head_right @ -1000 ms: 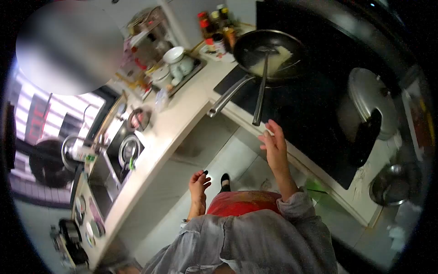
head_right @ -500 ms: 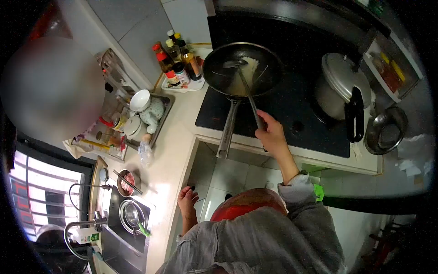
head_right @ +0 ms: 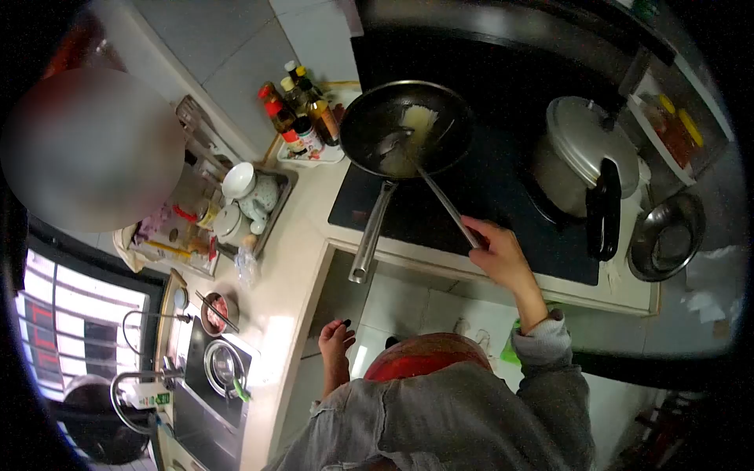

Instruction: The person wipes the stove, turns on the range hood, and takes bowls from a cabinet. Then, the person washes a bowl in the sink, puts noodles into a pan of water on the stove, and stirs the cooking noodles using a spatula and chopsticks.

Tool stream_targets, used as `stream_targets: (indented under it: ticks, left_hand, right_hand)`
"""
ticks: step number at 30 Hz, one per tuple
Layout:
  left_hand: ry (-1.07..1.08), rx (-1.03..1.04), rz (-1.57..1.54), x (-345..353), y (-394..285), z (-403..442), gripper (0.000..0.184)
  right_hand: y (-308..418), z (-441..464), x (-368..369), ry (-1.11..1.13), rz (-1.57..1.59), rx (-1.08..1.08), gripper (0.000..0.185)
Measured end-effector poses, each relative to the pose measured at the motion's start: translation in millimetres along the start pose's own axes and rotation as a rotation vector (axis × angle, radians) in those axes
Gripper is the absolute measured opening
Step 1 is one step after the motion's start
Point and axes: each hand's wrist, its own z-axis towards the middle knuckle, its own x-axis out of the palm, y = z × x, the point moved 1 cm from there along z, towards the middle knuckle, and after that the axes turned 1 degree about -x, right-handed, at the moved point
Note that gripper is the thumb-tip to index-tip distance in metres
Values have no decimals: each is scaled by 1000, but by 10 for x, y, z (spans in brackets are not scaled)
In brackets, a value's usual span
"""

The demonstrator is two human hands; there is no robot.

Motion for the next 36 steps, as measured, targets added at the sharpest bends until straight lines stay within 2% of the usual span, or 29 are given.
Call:
stream_targets:
  ticks: [5, 9, 12, 15, 21, 28, 36]
  left_hand:
    - [-3, 37, 2, 216, 86, -347, 13]
    - [-66, 27, 10, 83, 230, -549, 14]
    - [-122, 31, -9, -18, 308, -606, 13]
    - [-117, 41, -11, -23, 258, -598, 11]
    - [-31, 139, -19, 112, 30, -420, 10]
    - [-44, 154, -50, -23, -98, -269, 9]
    - [-75, 149, -118, -124, -215, -185, 10]
  right_hand:
    - [-135, 139, 115, -16, 53, -6, 50]
    - [-223, 104, 36, 43, 130, 43, 48]
    - [-274, 7, -113, 31, 397, 134, 48]
    - [-128, -87, -168, -89, 516, 169, 56]
    - [1, -68, -64, -272, 739, 241, 58]
    - [56, 160, 291, -154, 1027, 307, 68]
    - [271, 108, 467, -42, 983, 237, 65]
